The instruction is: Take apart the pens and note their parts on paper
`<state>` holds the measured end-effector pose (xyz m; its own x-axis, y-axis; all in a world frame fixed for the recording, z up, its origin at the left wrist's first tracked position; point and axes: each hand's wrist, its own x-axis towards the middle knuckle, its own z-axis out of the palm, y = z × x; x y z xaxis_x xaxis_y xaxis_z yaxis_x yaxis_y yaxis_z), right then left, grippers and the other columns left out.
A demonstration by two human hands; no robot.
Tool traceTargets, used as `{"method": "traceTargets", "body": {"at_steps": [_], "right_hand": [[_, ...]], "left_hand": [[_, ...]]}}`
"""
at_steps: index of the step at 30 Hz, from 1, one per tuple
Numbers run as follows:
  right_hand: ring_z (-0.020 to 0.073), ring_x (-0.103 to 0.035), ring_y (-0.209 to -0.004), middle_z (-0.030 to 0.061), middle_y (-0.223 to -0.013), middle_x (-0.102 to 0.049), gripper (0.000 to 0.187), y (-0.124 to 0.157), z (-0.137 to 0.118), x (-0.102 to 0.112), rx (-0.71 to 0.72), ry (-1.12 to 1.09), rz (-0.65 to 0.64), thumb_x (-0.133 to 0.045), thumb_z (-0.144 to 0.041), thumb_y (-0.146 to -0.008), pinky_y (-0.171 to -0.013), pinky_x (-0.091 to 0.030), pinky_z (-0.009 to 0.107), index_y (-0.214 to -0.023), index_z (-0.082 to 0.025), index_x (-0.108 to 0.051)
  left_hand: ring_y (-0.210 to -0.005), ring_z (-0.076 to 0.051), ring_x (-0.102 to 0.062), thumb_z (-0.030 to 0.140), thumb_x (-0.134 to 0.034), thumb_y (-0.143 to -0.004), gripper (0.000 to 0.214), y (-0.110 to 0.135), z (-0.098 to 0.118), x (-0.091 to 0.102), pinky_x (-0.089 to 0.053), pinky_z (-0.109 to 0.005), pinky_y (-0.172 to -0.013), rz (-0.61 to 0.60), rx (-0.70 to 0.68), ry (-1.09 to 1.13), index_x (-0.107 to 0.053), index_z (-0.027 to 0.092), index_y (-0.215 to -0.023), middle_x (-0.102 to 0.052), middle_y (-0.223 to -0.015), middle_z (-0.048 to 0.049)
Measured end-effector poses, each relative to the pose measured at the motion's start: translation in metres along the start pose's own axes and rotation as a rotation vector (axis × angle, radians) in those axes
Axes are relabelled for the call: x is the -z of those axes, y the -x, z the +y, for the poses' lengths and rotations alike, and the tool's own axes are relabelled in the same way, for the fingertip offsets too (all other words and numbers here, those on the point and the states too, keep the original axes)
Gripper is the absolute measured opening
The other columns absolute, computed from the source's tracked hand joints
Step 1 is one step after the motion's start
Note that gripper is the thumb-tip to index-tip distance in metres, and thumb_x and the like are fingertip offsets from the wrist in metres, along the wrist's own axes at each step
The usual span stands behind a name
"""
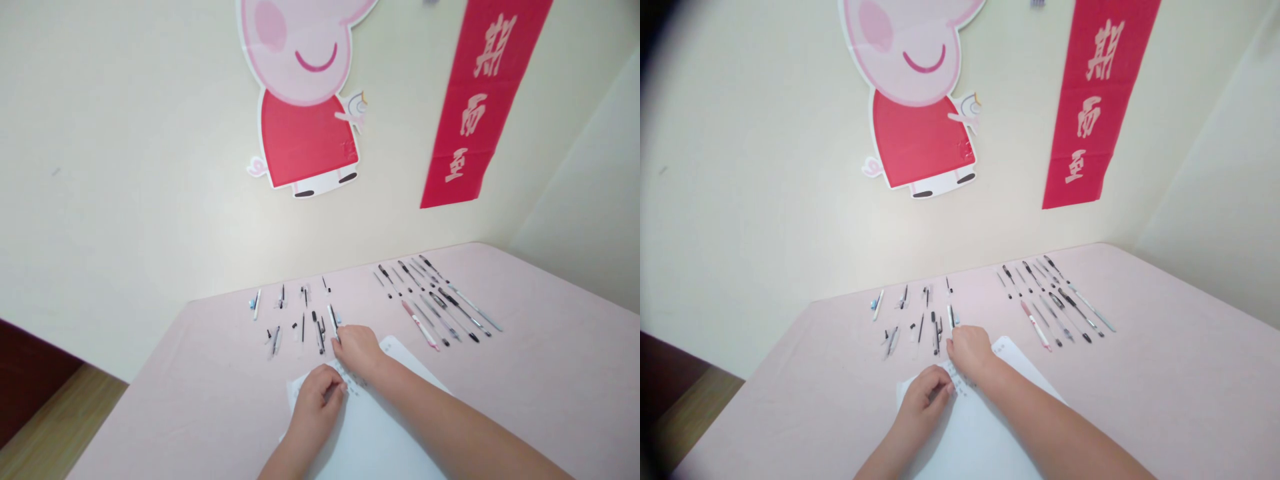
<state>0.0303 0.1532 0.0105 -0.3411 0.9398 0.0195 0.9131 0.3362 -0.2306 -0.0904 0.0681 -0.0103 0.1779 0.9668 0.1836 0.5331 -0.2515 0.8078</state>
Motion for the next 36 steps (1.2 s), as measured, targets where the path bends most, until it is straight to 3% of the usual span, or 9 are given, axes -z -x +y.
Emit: {"method": "traceTargets", "body": {"at_steps": [7,12,17,22,27,33,36], "right_hand": [[0.0235,-0.064,-0.08,0.0144,-0.085,-0.069,0.031,0.002,0.001,-0.001,0.017,-0.011,0.025,-0.04,-0.024,-0.084,-0.07,-0.042,0.029,-0.083,-0.012,-0.068],[0.0235,-0.064,-0.078,0.014,-0.084,-0.069,0.027,0.004,0.003,0.001,0.043,-0.009,0.025,-0.044,-0.025,-0.081,-0.069,-0.042,0.028,-0.081,-0.012,-0.068],[0.0203,-0.062,-0.075,0.0115,-0.082,-0.069,0.022,0.004,0.007,0.003,0.02,-0.037,0.018,-0.046,-0.024,-0.078,-0.066,-0.039,0.025,-0.079,-0.013,-0.066],[0.0152,-0.056,-0.065,0.0047,-0.07,-0.065,0.018,0.003,0.011,0.007,-0.005,-0.15,0.139,-0.045,-0.021,-0.077,-0.059,-0.033,0.023,-0.07,-0.016,-0.061],[0.0106,-0.049,-0.059,-0.0006,-0.064,-0.058,0.014,0.01,0.005,0.011,0.247,-0.309,0.173,-0.045,-0.017,-0.076,-0.056,-0.03,0.02,-0.067,-0.017,-0.056],[0.0124,-0.052,-0.065,0.0019,-0.072,-0.062,0.012,0.023,-0.007,0.015,0.514,-0.239,0.092,-0.047,-0.02,-0.078,-0.06,-0.032,0.022,-0.074,-0.017,-0.058],[0.0134,-0.055,-0.067,0.0032,-0.077,-0.063,0.014,0.025,-0.008,0.015,0.58,-0.218,0.084,-0.047,-0.023,-0.081,-0.061,-0.033,0.023,-0.08,-0.017,-0.059]], "left_hand": [[-0.063,-0.014,-0.048,0.036,-0.051,-0.081,0.023,-0.004,-0.007,0.008,-0.039,-0.026,-0.061,0.093,0.136,0.306,-0.055,0.017,-0.067,-0.052,-0.066,-0.0009],[-0.062,-0.013,-0.048,0.05,-0.057,-0.074,0.033,-0.006,-0.01,0.015,-0.038,-0.024,-0.059,0.172,0.261,0.494,-0.06,0.016,-0.072,-0.054,-0.064,-0.0003],[-0.059,-0.012,-0.049,0.048,-0.06,-0.072,0.032,-0.007,-0.013,0.016,-0.04,-0.023,-0.057,0.255,0.309,0.558,-0.061,0.016,-0.074,-0.056,-0.062,0.0003],[-0.061,-0.011,-0.053,0.043,-0.064,-0.07,0.029,-0.006,-0.006,0.017,-0.043,-0.023,-0.06,0.315,0.376,0.713,-0.062,0.016,-0.079,-0.06,-0.068,-0.0012],[-0.066,-0.011,-0.056,0.039,-0.069,-0.067,0.034,-0.007,-0.004,0.016,-0.046,-0.024,-0.065,0.338,0.405,0.847,-0.065,0.016,-0.091,-0.064,-0.079,-0.004],[-0.07,-0.012,-0.059,0.038,-0.069,-0.067,0.042,-0.01,-0.01,0.013,-0.046,-0.025,-0.07,0.34,0.411,0.921,-0.063,0.015,-0.101,-0.066,-0.078,-0.0042],[-0.064,-0.009,-0.056,0.038,-0.07,-0.067,0.042,-0.01,-0.013,0.013,-0.045,-0.02,-0.063,0.368,0.42,0.96,-0.063,0.016,-0.102,-0.065,-0.08,-0.0029]]}}
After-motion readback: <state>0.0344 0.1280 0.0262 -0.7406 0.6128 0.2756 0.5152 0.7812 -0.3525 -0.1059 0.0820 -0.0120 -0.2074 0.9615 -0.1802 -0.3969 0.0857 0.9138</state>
